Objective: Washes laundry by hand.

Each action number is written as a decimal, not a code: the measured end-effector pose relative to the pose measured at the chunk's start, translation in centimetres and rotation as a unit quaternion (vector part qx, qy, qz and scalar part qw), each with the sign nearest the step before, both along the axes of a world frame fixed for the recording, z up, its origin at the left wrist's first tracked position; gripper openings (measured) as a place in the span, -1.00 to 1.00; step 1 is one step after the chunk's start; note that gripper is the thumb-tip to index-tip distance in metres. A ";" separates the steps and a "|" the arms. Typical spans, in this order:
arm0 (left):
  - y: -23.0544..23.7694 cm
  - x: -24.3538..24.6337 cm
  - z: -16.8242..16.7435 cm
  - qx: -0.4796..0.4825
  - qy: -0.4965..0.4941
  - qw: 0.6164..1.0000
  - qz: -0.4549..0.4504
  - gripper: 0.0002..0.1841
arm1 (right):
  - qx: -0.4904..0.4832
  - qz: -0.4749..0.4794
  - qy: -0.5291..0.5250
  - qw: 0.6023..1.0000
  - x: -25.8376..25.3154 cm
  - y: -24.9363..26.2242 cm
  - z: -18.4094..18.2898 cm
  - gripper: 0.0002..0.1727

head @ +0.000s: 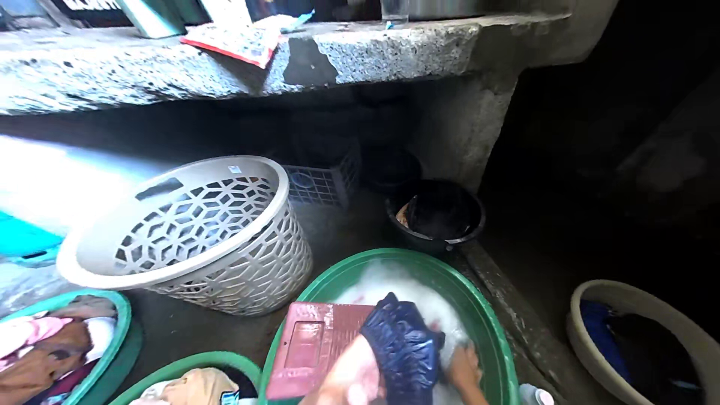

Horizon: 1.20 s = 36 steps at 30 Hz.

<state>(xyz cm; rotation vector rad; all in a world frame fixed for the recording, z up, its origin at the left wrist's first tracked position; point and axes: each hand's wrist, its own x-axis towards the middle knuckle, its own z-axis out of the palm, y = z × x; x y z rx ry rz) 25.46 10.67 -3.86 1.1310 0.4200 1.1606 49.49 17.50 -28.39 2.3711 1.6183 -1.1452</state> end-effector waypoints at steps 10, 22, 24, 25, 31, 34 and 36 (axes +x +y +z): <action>-2.2 -0.9 2.5 0.044 -0.126 0.980 0.148 -0.21 | -0.028 -0.177 0.205 0.962 1.6 -4.4 -1.2 -0.35; -4.1 -3.2 -3.7 -0.078 -0.056 0.991 -0.097 -0.18 | -0.097 0.070 0.555 0.823 1.7 -6.7 6.9 -0.20; -3.5 -3.6 -1.0 -0.050 -0.014 0.991 -0.126 -0.19 | -0.093 0.140 0.557 0.813 -0.5 -6.3 8.3 0.20; -3.2 -3.9 0.3 -0.044 0.013 0.990 -0.131 -0.22 | -0.063 0.131 0.560 0.815 -1.3 -6.2 8.5 0.17; -2.3 -9.0 5.8 -0.085 0.204 0.972 -0.076 -0.60 | 0.154 -0.106 0.624 0.759 4.7 -4.7 11.2 -0.30; -2.0 -11.3 5.7 -0.157 0.278 0.946 -0.057 -0.44 | 0.204 -0.087 0.657 0.720 8.2 -1.9 12.7 -0.19; -1.0 -11.9 4.3 -0.247 0.287 0.925 -0.030 -0.44 | 0.194 -0.101 0.595 0.773 6.8 -0.2 13.6 -0.15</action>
